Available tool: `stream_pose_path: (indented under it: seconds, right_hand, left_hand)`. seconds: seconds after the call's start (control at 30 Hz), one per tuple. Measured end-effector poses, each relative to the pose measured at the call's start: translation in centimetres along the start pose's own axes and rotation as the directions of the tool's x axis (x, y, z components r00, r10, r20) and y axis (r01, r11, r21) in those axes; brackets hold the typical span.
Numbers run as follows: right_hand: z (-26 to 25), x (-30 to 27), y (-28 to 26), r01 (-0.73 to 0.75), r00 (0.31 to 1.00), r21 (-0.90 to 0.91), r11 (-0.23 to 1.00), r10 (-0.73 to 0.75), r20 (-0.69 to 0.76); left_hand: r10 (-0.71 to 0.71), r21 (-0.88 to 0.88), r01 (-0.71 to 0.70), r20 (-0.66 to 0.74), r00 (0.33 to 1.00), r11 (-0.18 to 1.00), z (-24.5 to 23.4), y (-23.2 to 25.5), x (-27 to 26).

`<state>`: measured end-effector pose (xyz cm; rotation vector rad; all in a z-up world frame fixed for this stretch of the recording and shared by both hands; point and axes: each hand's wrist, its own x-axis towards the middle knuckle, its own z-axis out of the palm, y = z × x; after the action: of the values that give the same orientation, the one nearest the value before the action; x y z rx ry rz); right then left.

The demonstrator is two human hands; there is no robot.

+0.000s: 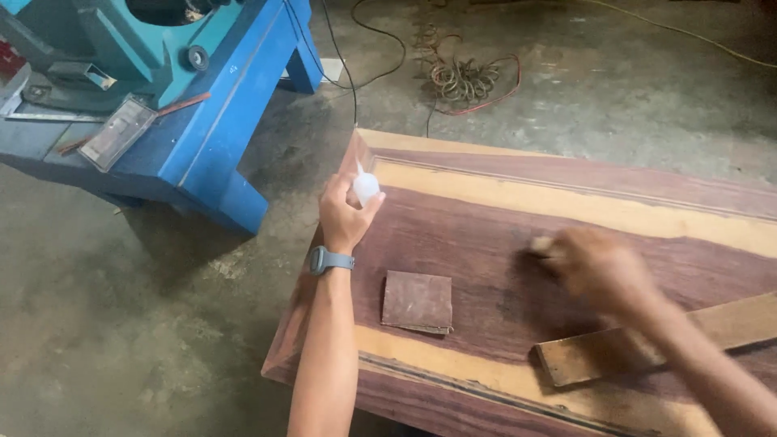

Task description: Applying glue to a wooden panel and sanding the surface to repair or finish it.

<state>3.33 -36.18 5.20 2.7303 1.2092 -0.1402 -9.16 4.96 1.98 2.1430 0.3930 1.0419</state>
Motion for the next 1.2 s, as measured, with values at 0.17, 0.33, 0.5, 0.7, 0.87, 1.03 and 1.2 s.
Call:
stream_pose_path:
  seconds: [0.17, 0.33, 0.5, 0.7, 0.87, 1.03, 1.2]
  right_hand:
    - [2.5, 4.5, -7.2, 0.27, 0.834, 0.229, 0.935, -0.108, -0.542]
    - [7.0, 14.4, -6.1, 0.076, 0.803, 0.242, 0.967, 0.084, -0.59]
    - [7.2, 21.1, -4.5, -0.008, 0.707, 0.392, 0.92, 0.283, -0.648]
    - [3.5, 20.0, -8.3, 0.013, 0.791, 0.358, 0.934, 0.209, -0.574]
    - [4.5, 27.0, -6.6, -0.028, 0.747, 0.368, 0.929, 0.264, -0.61]
    - [4.4, 23.9, -11.7, 0.34, 0.641, 0.254, 0.906, -0.025, -0.767]
    - [5.9, 28.5, -8.3, 0.218, 0.553, 0.107, 0.97, -0.033, -0.832]
  left_hand:
    - [0.101, 0.139, -0.095, -0.034, 0.994, 0.986, 0.0, -0.3, 0.8]
    - [-0.006, 0.32, -0.014, 0.059, 0.998, 0.947, 0.5, -2.4, 0.3]
    - [-0.219, 0.348, 0.139, 0.203, 0.954, 0.927, -1.9, 3.3, 1.2]
    - [-0.371, 0.435, 0.248, 0.225, 0.901, 0.866, -0.7, -0.1, 1.2]
    - [-0.361, 0.435, 0.233, 0.238, 0.902, 0.87, -0.8, 0.2, 1.5]
    - [-0.395, 0.446, 0.252, 0.264, 0.88, 0.859, -0.6, -0.7, 1.8]
    - [-0.421, 0.46, 0.257, 0.297, 0.857, 0.85, -1.4, 0.6, 2.6]
